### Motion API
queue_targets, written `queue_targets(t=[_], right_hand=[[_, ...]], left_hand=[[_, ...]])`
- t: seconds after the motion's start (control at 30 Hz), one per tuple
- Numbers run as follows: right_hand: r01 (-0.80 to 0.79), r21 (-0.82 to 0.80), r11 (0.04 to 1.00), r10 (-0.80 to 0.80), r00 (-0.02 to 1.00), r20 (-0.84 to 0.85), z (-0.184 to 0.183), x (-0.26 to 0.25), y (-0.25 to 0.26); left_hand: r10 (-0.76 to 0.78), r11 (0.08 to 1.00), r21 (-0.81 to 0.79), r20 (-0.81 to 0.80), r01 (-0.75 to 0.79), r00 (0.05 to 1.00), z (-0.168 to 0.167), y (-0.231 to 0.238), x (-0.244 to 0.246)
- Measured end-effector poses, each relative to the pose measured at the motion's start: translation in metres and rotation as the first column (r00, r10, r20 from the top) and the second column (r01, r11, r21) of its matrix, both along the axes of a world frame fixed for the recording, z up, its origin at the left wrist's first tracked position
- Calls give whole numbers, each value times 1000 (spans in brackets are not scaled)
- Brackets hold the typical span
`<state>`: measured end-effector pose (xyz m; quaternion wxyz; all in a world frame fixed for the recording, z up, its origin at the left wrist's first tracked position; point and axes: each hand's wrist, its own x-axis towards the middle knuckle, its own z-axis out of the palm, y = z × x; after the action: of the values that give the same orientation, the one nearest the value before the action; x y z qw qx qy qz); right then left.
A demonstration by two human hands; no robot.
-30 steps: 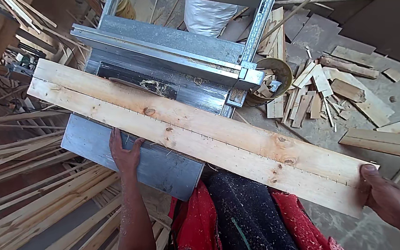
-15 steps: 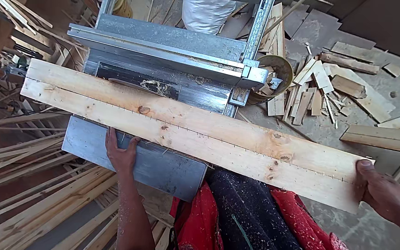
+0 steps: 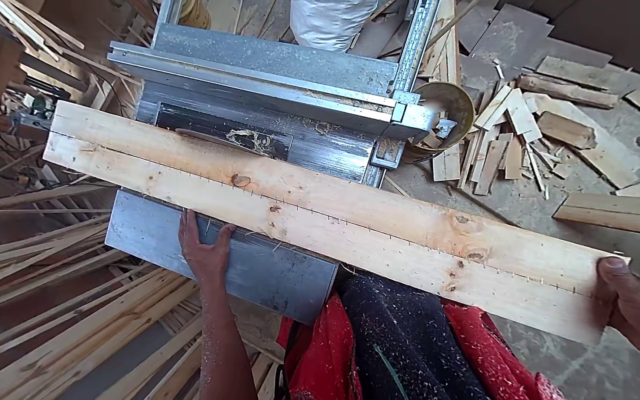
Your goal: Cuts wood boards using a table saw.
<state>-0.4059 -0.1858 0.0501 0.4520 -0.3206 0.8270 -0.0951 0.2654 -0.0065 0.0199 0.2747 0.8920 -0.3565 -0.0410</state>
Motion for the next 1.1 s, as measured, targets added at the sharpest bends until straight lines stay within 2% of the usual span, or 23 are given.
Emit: queue_targets(t=[0.2, 0.47, 0.73, 1.1], right_hand=[[18, 14, 1000, -18, 999, -35, 0, -10, -3], [32, 12, 999, -32, 999, -38, 4, 15, -3], [34, -5, 999, -35, 999, -32, -1, 5, -2], [40, 15, 999, -40, 999, -28, 4, 29, 1]], left_hand=[[-13, 1000, -6, 32, 13, 999, -1, 0, -16], [-26, 999, -26, 24, 27, 999, 1, 0, 7], [-21, 998, -50, 30, 22, 999, 1, 0, -3], [-7, 1000, -16, 6, 7, 1000, 3, -2, 20]])
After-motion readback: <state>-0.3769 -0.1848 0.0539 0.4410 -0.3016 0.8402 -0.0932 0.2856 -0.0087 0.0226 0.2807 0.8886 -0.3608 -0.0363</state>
